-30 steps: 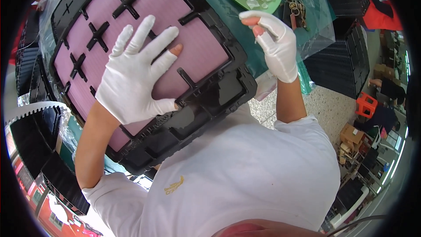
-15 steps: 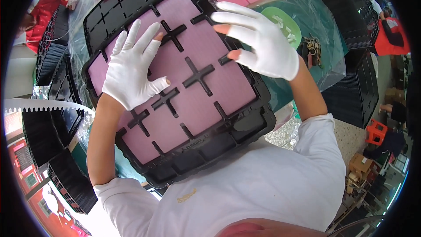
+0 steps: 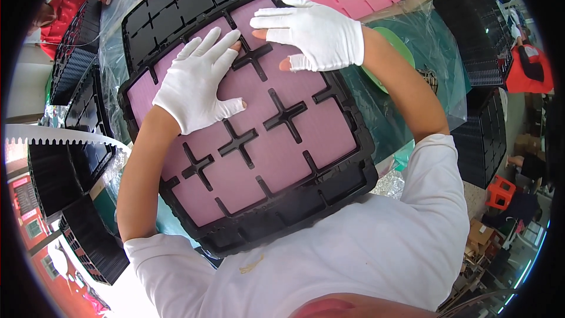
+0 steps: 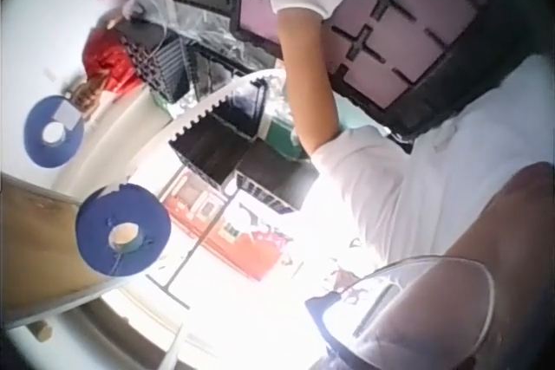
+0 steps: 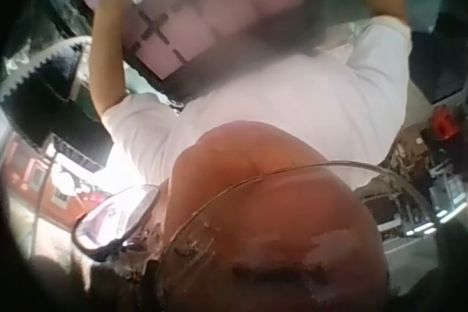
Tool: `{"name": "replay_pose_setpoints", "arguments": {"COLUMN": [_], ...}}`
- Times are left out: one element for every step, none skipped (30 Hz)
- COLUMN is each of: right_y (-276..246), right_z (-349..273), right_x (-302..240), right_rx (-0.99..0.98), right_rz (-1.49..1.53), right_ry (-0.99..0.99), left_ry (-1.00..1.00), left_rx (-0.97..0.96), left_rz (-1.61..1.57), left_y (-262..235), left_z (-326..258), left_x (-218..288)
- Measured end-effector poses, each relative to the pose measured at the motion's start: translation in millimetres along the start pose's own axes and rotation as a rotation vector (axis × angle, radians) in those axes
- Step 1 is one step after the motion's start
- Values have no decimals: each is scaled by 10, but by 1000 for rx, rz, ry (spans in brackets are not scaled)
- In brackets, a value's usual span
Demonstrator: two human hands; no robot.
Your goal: The person places small white components into a black plastic tray and adds pink foam dividers for organization by hand.
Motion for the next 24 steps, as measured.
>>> {"name": "replay_pose_setpoints", "arguments": {"right_y": [4, 22, -89, -176, -239, -268, -378, -475, -456, -396, -357, -325, -309, -256, -215, -219, -218, -221, -243, -229, -206, -187, -178, -168], "right_z": [-30, -18, -46, -91, -190, -305, -435, -552, -630, -713, -750, -774, -792, -815, -831, -842, -849, -857, -870, -886, -894, -894, -910, -926], "right_x": [20, 73, 72, 53, 105, 40, -85, -196, -336, -478, -613, -707, -736, -797, -852, -873, -905, -934, -962, -970, -971, -965, -989, -1012], "right_rx": [11, -30, 1, 31, 84, 71, 138, 212, 146, 116, 96, 76, 76, 33, -9, -9, -15, -21, -20, -39, -57, -57, -70, -83], "right_rz": [-28, -19, -32, -45, 75, 79, 353, 627, 649, 666, 675, 682, 683, 602, 520, 522, 534, 545, 548, 530, 511, 516, 504, 492], "right_ry": [-9, 16, 36, 57, 116, 124, 115, 107, 80, 65, 41, 16, 10, -20, -50, -58, -69, -81, -95, -101, -107, -117, -134, -149], "left_ry": [9, 5, 6, 10, 32, 53, 128, 197, 218, 238, 229, 224, 224, 224, 179, 171, 161, 151, 150, 137, 141, 146, 146, 142], "left_rx": [18, 28, 45, 111, 145, 180, 197, 176, 118, 61, 39, 39, 26, 11, 3, 2, 1, 0, 6, 3, 5, 8, 8, 7], "left_rz": [-18, -41, -21, 8, 30, 53, 9, -9, -58, -105, -149, -148, -133, -120, -148, -146, -145, -143, -121, -120, -125, -130, -111, -110], "left_y": [-19, -39, -74, -157, -220, -271, -285, -266, -205, -146, -108, -106, -103, -92, -109, -117, -120, -122, -125, -100, -81, -61, -52, -55], "left_z": [18, -27, -42, -102, -104, -130, -138, -143, -105, -65, -39, -17, 7, 11, 12, 15, 10, 7, 3, 11, 17, 18, 3, -2], "left_x": [-21, -22, -29, -9, 55, 135, 297, 441, 545, 638, 675, 675, 672, 687, 708, 723, 729, 731, 743, 728, 728, 730, 745, 742]}}
Point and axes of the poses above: each hand's wrist, its own z-axis towards the middle knuckle, its own y-axis out of the palm, x = y × z, the point moved 9 cm from there along z, towards the middle knuckle
